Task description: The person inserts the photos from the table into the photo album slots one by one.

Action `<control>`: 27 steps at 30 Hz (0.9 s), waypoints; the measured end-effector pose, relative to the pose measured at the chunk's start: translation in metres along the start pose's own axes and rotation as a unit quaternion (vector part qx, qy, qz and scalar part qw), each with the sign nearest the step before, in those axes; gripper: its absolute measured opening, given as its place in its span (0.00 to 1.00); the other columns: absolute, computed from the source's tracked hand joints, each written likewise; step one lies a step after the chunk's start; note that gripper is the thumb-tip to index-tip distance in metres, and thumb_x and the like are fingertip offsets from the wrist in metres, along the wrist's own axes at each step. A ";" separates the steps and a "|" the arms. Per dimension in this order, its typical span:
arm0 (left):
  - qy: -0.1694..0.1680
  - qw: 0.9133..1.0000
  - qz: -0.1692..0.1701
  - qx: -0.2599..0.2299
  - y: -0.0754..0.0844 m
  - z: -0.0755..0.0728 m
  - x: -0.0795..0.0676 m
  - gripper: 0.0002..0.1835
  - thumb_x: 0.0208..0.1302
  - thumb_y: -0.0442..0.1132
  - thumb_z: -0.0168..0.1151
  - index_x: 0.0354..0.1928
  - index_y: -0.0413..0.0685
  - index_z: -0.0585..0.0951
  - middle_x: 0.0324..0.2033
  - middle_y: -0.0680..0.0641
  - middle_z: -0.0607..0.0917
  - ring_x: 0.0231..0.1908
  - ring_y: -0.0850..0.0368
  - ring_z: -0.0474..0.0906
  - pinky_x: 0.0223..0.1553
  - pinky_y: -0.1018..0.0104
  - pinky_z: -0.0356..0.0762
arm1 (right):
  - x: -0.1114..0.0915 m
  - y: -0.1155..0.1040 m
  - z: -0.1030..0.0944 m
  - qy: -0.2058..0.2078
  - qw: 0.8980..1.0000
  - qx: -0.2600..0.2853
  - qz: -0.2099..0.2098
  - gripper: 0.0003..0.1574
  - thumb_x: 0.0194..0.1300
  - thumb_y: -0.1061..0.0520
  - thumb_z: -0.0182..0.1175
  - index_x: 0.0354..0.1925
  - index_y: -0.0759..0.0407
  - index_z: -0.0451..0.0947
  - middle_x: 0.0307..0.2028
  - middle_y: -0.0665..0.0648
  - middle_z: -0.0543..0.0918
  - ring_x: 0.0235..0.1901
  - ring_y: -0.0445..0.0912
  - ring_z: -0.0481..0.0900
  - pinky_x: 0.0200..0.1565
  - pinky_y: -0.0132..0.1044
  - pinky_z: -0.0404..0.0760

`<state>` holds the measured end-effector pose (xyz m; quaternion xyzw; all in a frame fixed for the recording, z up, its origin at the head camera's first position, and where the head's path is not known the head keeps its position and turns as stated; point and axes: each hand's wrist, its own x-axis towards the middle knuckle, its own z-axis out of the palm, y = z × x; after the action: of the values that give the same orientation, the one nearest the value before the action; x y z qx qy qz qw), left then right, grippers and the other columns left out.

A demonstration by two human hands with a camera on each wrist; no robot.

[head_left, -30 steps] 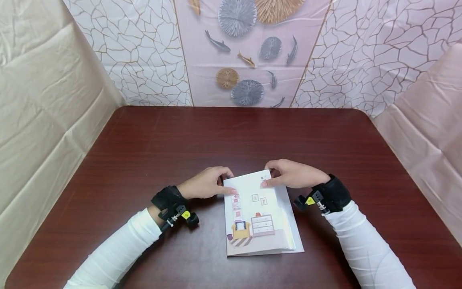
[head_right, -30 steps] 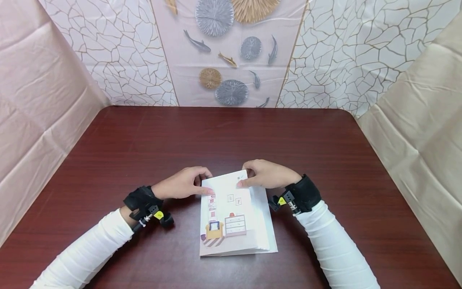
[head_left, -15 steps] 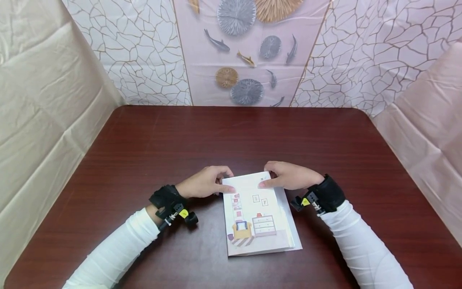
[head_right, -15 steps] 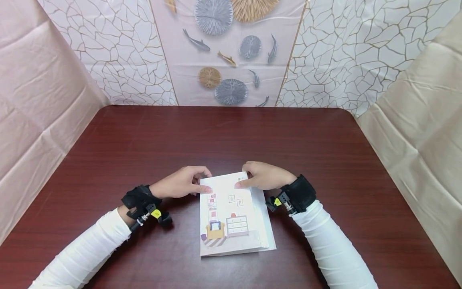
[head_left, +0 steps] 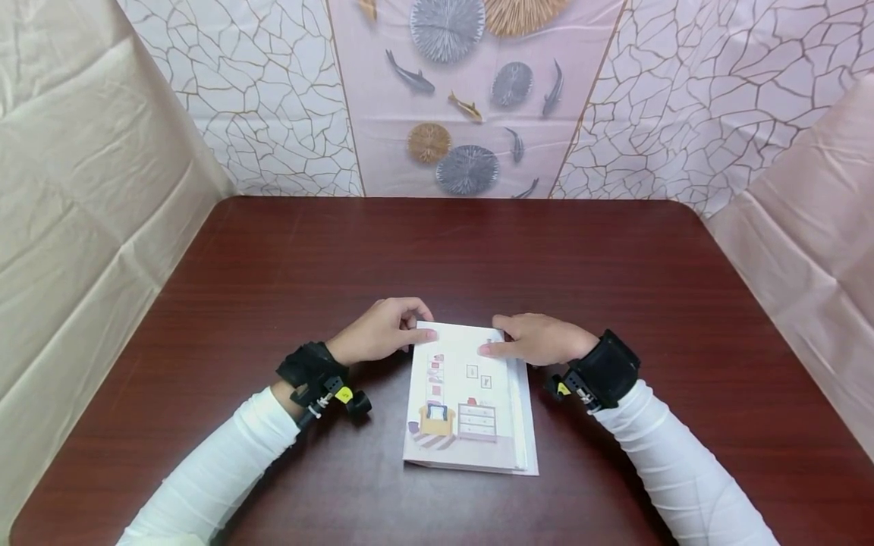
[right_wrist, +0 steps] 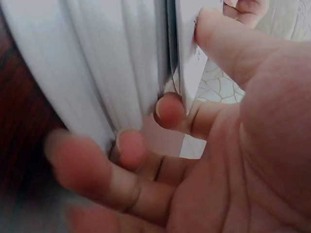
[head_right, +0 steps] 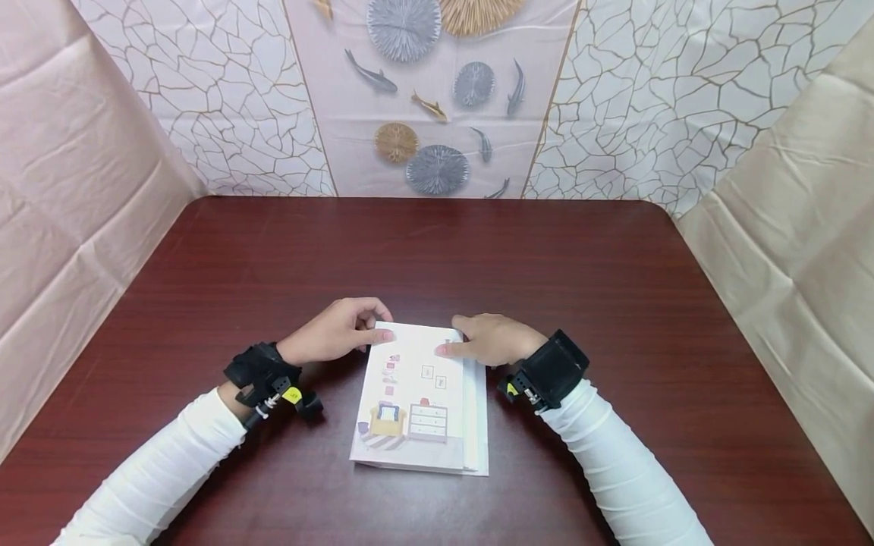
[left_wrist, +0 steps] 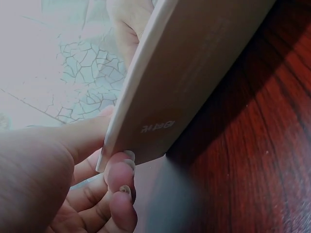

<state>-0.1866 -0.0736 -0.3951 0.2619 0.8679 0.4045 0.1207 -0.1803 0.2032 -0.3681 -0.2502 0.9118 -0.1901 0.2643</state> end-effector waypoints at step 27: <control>0.074 0.997 -0.005 0.023 -0.005 -0.012 -0.001 0.08 0.64 0.48 0.62 0.38 0.53 0.80 0.20 0.51 0.76 0.20 0.57 0.72 0.23 0.66 0.71 | 0.014 -0.007 0.005 0.096 0.991 0.093 -0.031 0.24 0.63 0.43 0.62 0.48 0.55 0.69 0.28 0.55 0.73 0.26 0.46 0.71 0.28 0.36 0.69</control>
<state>-0.1930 -0.0848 -0.3911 0.2295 0.8847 0.4023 0.0525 -0.1851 0.1890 -0.3739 -0.2330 0.9034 -0.3051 0.1912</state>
